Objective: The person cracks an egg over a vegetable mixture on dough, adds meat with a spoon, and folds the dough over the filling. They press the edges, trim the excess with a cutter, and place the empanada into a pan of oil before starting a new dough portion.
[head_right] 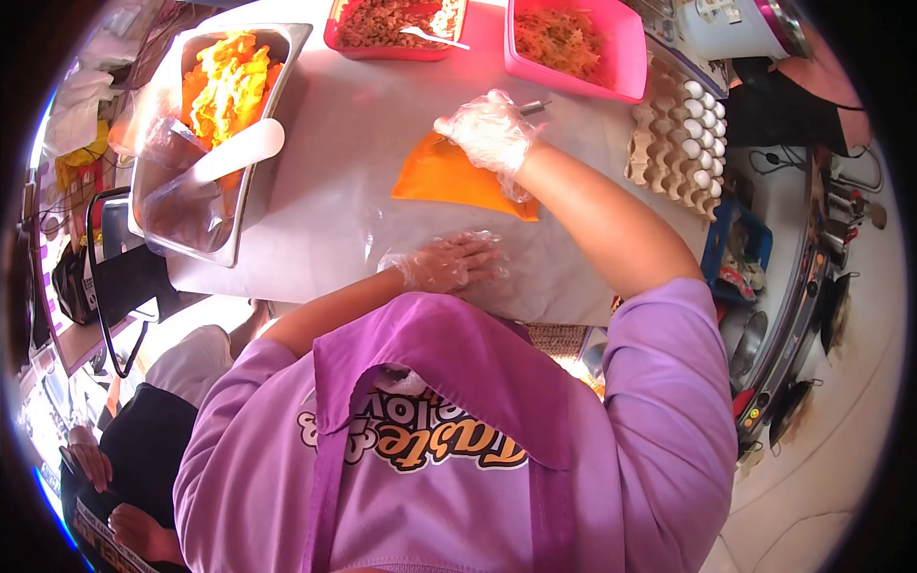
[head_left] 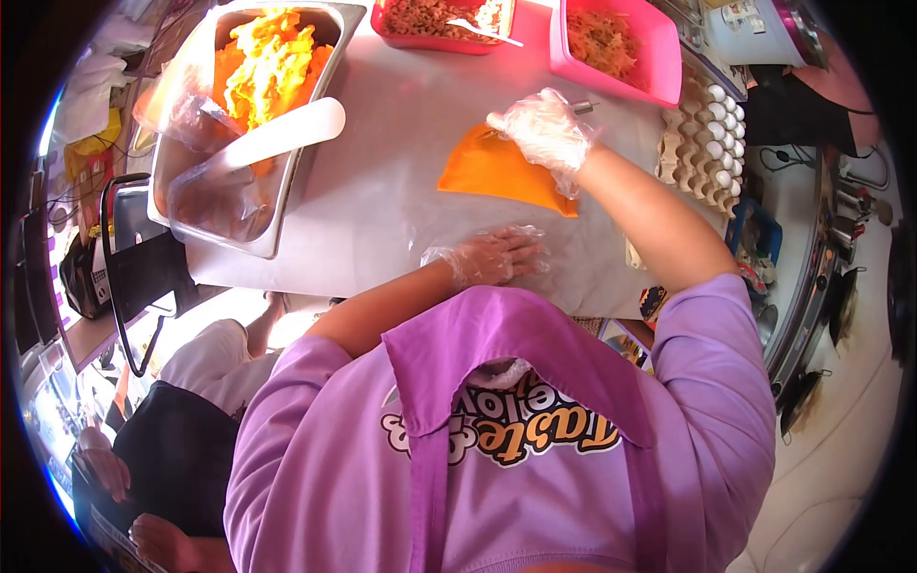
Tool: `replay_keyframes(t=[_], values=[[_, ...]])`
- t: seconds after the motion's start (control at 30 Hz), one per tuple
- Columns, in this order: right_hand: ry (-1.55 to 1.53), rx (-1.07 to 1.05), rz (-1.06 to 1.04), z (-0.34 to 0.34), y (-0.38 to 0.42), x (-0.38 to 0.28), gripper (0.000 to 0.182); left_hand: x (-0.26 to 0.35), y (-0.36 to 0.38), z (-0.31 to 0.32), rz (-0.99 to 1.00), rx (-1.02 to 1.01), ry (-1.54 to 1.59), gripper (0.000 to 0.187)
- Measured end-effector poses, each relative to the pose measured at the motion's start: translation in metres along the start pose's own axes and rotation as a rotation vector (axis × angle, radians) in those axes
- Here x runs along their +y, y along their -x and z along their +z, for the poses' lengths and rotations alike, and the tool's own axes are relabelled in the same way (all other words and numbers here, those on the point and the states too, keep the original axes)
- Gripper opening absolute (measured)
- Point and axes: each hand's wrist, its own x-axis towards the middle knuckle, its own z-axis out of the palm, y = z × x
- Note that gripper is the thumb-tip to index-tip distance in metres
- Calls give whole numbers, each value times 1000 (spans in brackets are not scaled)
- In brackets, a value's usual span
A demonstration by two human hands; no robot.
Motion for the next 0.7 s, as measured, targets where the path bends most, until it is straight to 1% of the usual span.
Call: replay_keyframes(t=[0.07,0.1,0.17,0.2,0.23,0.33,0.37,0.4,0.47,0.5,0.57,0.63,0.7], values=[[3,88,-63,6,-4,0,28,1,0,-3,-6,-14,8,56],[4,88,-66,1,-5,-3,28,1,0,-4,-10,-24,16,56],[74,-26,-113,-9,-9,-9,31,1,0,-5,-18,-34,24,56],[74,-26,-116,-9,-11,-10,31,2,0,-6,-24,-56,20,55],[68,-20,-166,-9,-14,-10,31,2,0,-8,-30,-78,15,55],[96,-14,-264,-9,-17,-13,31,2,-1,-6,-19,-68,-40,54],[131,-12,-309,-9,-19,-14,29,2,-2,-5,-21,-67,-39,54],[131,-12,-311,-8,-20,-15,29,2,-2,-7,-24,-87,-14,54],[177,43,-397,-6,-22,-21,26,2,-3,-9,-27,-106,13,54],[177,43,-398,-9,-22,-26,26,2,-3,-8,-25,-103,6,54],[245,-55,-411,-14,-21,-38,25,1,-3,-5,-23,-100,-1,54],[264,-56,-443,-31,-11,-47,26,0,-3,2,-11,-43,-38,55],[283,-57,-473,-35,-3,-56,27,1,-3,-1,-11,-46,-23,58]])
